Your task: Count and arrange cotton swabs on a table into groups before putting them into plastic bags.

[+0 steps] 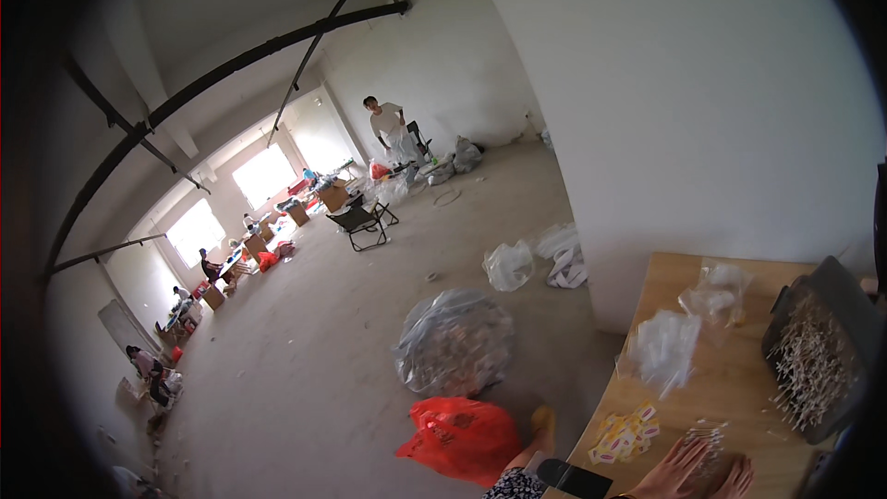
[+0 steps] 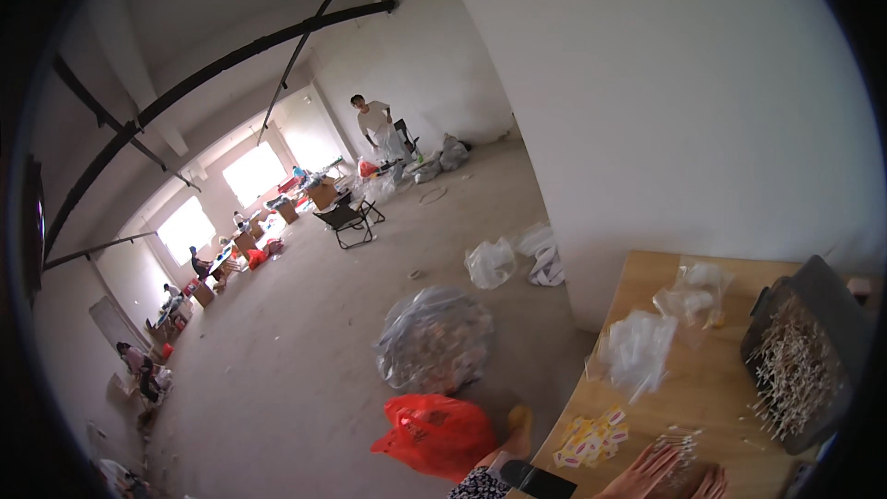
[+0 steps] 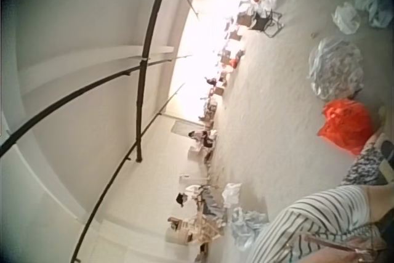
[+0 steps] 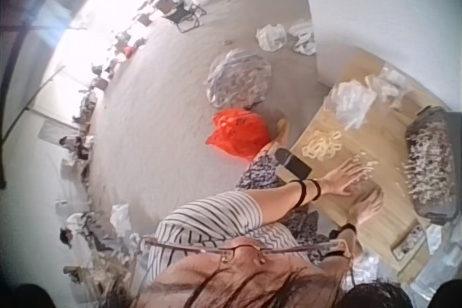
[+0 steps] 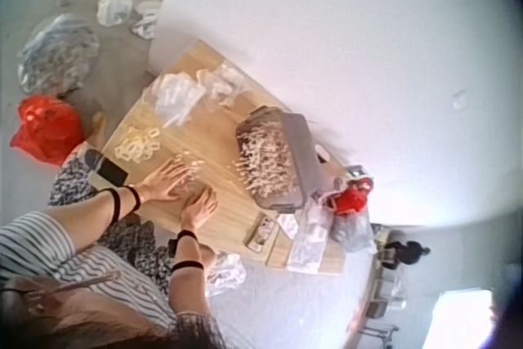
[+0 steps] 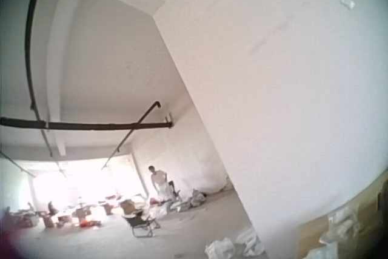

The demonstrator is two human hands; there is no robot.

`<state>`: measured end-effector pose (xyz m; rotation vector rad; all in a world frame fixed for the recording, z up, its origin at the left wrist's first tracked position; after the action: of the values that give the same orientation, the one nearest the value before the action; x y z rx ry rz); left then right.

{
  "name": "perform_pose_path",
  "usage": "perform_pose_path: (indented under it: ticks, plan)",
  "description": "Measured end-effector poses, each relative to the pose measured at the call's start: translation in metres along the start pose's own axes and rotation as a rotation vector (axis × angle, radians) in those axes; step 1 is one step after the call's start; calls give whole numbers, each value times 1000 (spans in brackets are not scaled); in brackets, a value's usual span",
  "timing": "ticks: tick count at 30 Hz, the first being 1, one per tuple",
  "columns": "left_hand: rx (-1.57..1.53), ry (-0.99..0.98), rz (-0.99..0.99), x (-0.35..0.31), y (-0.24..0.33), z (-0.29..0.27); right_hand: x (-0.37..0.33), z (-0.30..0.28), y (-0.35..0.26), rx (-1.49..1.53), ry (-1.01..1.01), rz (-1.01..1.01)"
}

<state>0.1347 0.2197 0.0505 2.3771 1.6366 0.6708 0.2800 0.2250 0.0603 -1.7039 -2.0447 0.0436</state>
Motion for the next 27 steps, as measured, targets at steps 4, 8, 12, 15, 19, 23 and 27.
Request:
perform_pose_path:
  ticks: [4,8,12,15,19,23,27]
  plan:
    - [2,-15,0,3,1,0,-2,3,3,-8,-42,31]
    - [23,16,23,-2,0,1,-1,0,-2,1,-23,16]
    - [25,-23,0,-3,-3,10,-2,-4,-6,9,2,-37]
    - [38,-19,9,-2,-2,8,0,-8,-8,37,0,-16]
    - [23,-55,-11,-3,-5,17,0,-9,-7,43,2,-14]
    - [41,-27,-4,-3,-3,13,-1,-8,-7,29,10,-24]
    - [76,11,14,-3,-1,6,-3,-4,-3,22,16,-32]
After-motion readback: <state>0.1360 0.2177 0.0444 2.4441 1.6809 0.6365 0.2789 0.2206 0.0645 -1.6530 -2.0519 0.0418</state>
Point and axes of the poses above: each hand's wrist, its own x-axis towards the middle knuckle, its own z-axis out of the palm, y = z × x, the point moved 9 cm from there along x, towards the middle knuckle, and after that the axes turned 4 degrees about x, right-handed, at the moved point
